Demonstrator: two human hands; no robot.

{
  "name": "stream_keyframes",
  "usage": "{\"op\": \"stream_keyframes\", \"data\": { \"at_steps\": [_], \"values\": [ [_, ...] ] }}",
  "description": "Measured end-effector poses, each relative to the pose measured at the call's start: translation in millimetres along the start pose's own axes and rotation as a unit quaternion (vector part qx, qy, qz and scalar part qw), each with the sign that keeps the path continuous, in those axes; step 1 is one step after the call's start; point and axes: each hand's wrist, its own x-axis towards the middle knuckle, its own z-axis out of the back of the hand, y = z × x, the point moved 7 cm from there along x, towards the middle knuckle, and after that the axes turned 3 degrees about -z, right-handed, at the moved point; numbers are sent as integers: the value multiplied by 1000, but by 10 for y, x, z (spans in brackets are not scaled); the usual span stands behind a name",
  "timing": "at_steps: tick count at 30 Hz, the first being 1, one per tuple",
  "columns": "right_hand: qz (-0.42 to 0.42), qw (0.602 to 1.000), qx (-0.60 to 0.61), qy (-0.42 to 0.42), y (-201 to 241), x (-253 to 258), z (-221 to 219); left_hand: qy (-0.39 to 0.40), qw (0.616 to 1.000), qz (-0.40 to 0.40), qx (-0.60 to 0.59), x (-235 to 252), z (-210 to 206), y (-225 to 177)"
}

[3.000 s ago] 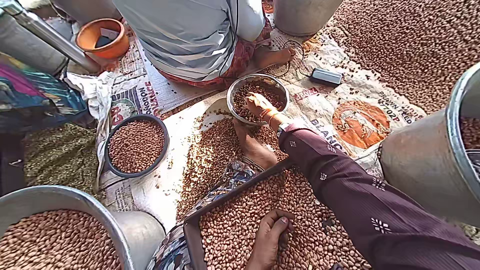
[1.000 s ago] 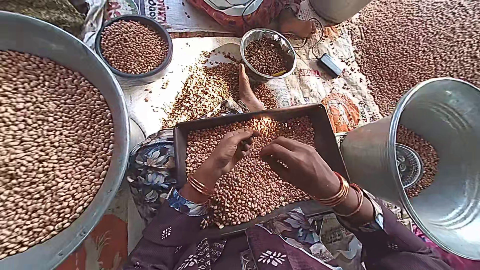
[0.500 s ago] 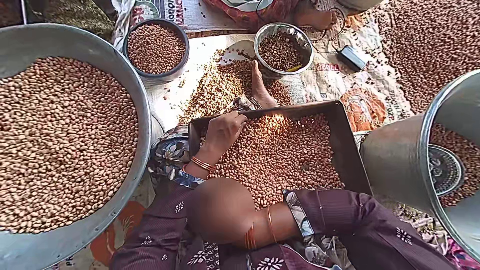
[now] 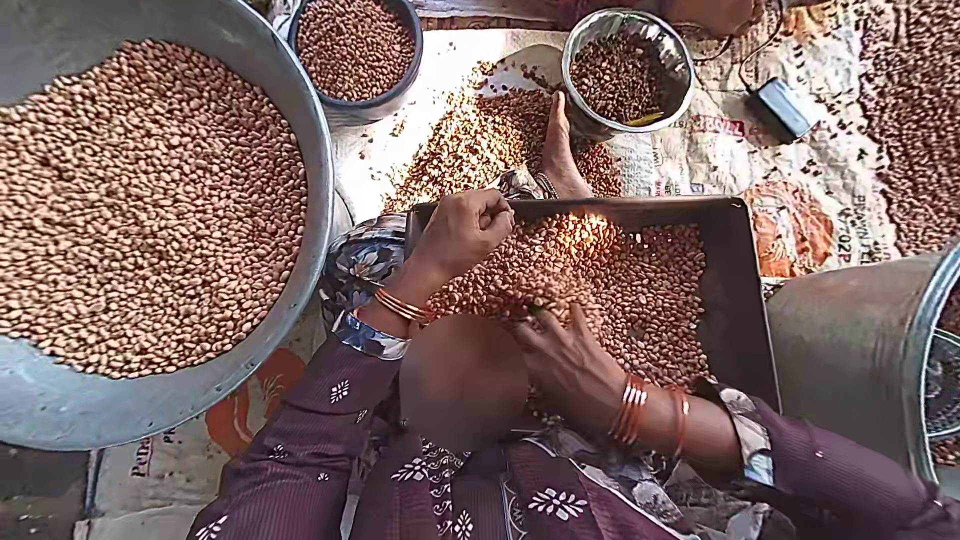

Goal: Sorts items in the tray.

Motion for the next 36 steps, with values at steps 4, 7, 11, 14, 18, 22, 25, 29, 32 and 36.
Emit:
{"op": "stream_keyframes", "data": {
  "at_steps": [4, 7, 11, 14, 18, 22, 25, 29, 32, 36],
  "values": [
    [-165, 986, -2, -7, -730, -407, -18, -62, 957, 54, -278, -339, 354, 234],
    [-193, 980, -40, -19, -745, -461, 136, -64, 912, 99, -394, -639, 490, 266],
    [49, 973, -77, -213, 62, -45, 435, -50, 906, 138, -397, -845, 551, 210],
    [233, 957, -36, -171, 725, 424, 335, -50, 935, 139, -322, -852, 546, 75],
    [200, 975, -27, -94, 618, 740, 79, -5, 980, 125, -157, -935, 476, -40],
    [42, 991, -38, -121, -134, 391, 125, 54, 992, 103, -52, -1068, 332, 0],
    [-94, 993, -21, -73, -613, 44, 143, 80, 994, 75, -7, -1148, 174, 9],
    [-128, 982, 33, -132, -985, -337, 299, 123, 990, 16, 66, -1224, -90, -36],
    [-86, 969, 66, -223, -1024, -619, 549, 164, 982, 9, 95, -1228, -268, -29],
    [-63, 946, 60, -313, -968, -915, 803, 203, 967, 16, 155, -1179, -386, -32]
  ]
}}
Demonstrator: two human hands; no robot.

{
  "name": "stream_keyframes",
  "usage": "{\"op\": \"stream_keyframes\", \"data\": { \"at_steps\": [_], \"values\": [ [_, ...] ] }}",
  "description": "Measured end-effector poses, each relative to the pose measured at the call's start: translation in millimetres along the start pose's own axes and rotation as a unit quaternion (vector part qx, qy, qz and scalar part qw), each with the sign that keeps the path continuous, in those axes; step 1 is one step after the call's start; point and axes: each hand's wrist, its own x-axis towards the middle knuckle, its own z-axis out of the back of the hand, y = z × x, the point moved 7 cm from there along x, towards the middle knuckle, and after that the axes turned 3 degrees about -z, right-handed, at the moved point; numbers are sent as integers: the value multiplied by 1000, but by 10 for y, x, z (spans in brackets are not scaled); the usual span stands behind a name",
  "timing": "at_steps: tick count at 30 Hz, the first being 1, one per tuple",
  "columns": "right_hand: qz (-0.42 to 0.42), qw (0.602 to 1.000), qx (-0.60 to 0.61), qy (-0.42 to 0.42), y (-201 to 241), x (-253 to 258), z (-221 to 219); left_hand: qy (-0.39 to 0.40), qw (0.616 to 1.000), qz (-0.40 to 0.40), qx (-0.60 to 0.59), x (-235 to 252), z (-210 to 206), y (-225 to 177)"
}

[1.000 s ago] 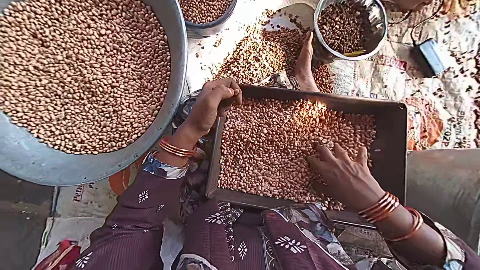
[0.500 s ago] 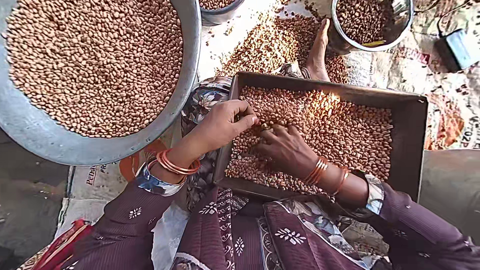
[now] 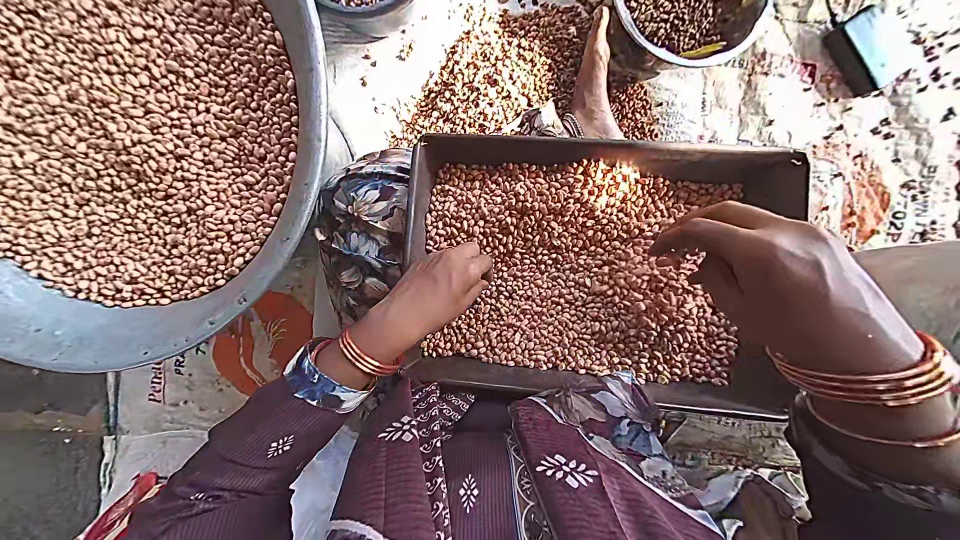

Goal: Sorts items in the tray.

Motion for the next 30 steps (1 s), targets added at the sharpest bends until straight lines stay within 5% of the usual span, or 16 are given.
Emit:
{"op": "stream_keyframes", "data": {
  "at_steps": [5, 22, 30],
  "values": [
    [-15, 999, 8, -29, -77, -50, 108, 0, 1000, -5, 27, 56, -1, 33],
    [-79, 995, 0, 57, -359, -51, -155, -49, 992, -108, 47, 312, -339, -298],
    [41, 997, 25, 54, 10, 166, -535, -28, 995, -91, -15, 355, -414, -329]
  ]
}}
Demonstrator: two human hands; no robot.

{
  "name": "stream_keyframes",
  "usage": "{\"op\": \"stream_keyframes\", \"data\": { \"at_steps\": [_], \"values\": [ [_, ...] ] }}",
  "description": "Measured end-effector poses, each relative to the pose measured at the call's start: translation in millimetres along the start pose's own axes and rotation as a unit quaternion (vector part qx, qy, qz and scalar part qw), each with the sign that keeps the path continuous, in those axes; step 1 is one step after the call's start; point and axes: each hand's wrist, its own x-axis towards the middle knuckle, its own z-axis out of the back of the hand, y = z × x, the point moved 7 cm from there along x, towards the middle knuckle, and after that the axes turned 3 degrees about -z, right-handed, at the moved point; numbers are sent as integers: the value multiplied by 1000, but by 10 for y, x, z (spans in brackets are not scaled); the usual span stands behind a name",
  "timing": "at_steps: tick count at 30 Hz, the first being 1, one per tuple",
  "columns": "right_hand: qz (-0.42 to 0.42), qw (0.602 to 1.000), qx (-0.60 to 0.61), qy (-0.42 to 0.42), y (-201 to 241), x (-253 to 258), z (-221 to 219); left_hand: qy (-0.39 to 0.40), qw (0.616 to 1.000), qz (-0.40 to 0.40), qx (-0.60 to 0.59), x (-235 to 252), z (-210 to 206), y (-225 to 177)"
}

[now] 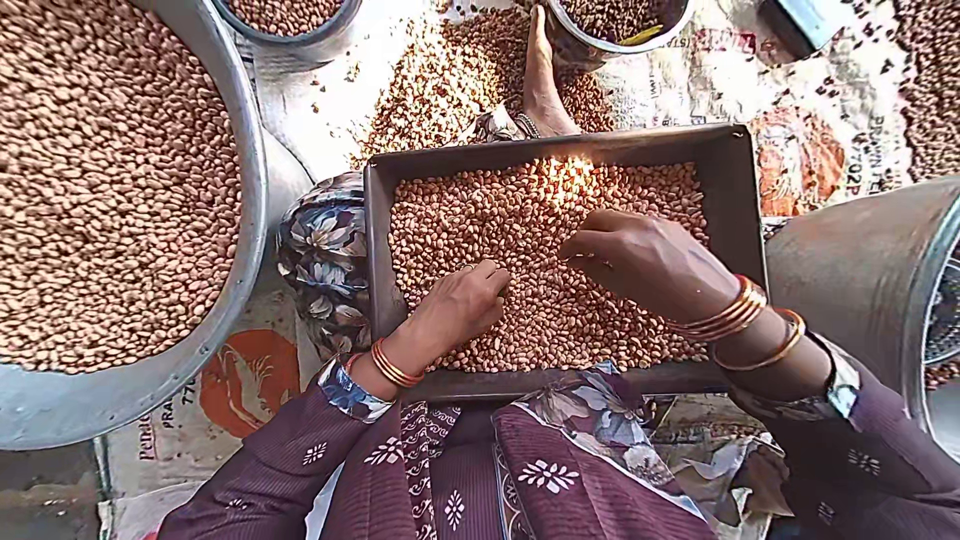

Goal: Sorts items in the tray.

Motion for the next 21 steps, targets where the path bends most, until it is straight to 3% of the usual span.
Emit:
{"op": "stream_keyframes", "data": {
  "at_steps": [4, 7, 9, 12, 14, 15, 17, 19, 21],
  "values": [
    [75, 997, -26, 2, 208, 179, -424, -14, 998, 37, -46, 21, 35, 38],
    [93, 994, -63, -3, 256, 246, -562, -33, 980, 98, -169, 12, 166, 124],
    [94, 993, -74, -1, 284, 269, -568, -48, 932, 156, -323, -40, 253, 220],
    [80, 992, -92, 15, 324, 280, -597, -106, 800, 142, -573, -123, 313, 319],
    [67, 992, -106, 18, 352, 291, -619, -124, 739, 105, -654, -195, 401, 326],
    [58, 992, -113, 21, 368, 293, -633, -133, 731, 104, -661, -209, 449, 335],
    [43, 992, -118, 25, 398, 295, -638, -151, 764, 151, -609, -143, 531, 368],
    [27, 994, -106, 31, 393, 304, -625, -151, 851, 173, -471, -50, 624, 349],
    [17, 995, -92, 39, 365, 315, -629, -131, 950, 150, -242, 43, 689, 270]
  ]
}}
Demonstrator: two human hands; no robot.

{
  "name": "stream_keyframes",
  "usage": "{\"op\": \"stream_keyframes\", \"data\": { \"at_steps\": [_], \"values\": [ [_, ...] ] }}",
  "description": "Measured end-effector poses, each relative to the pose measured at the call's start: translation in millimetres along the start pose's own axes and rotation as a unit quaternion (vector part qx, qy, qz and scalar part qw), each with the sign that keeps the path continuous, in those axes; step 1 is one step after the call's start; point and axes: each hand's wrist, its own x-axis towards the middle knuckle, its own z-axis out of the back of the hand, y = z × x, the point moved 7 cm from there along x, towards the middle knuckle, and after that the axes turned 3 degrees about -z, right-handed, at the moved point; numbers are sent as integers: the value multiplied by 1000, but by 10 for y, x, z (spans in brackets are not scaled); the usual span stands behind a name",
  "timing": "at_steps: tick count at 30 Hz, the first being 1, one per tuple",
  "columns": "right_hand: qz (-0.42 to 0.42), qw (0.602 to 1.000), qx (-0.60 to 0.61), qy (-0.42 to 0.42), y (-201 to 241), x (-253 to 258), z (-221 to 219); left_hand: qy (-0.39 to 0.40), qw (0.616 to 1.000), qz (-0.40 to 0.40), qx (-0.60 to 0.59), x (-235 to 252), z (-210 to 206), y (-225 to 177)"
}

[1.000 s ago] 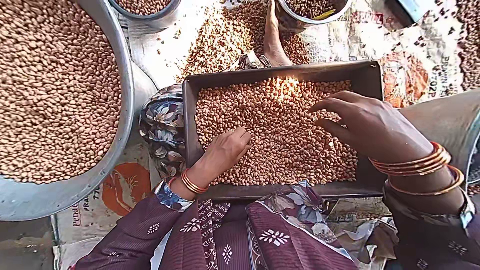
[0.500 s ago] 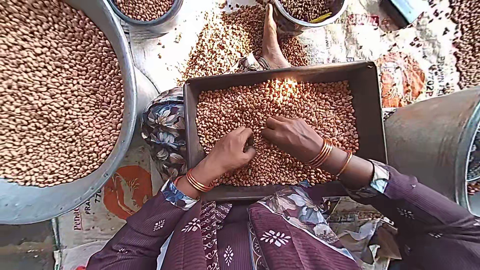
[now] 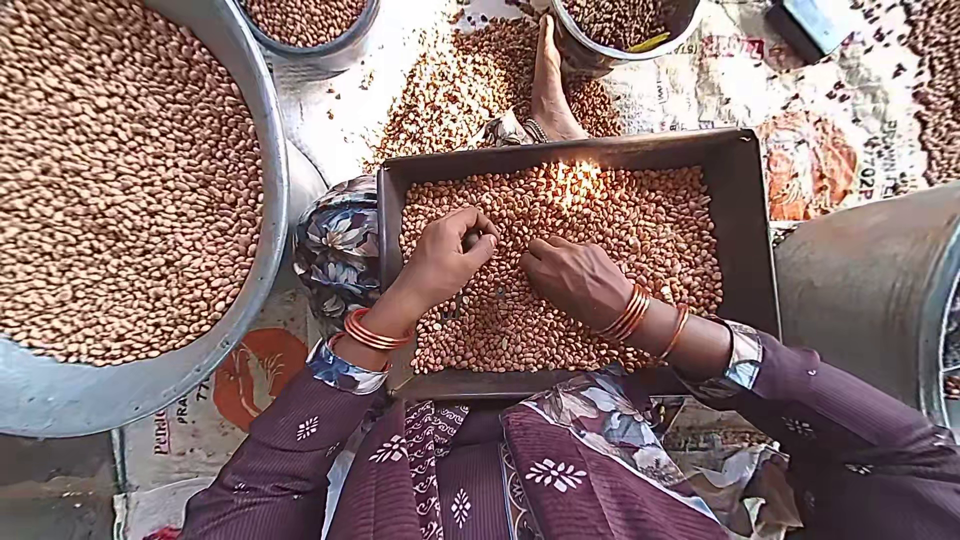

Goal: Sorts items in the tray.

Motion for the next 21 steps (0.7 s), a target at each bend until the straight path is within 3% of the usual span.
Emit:
{"op": "stream_keyframes", "data": {
  "at_steps": [2, 5, 21],
  "values": [
    [-4, 1000, -3, 1, -15, 7, -22, 0, 981, -66, 180, 74, -108, -24],
    [-5, 1000, -14, -15, -29, 2, -66, -3, 953, -92, 287, 164, -255, 56],
    [-21, 1000, 4, -6, 8, -49, -46, -17, 917, -144, 370, 200, -423, -68]
  ]
}}
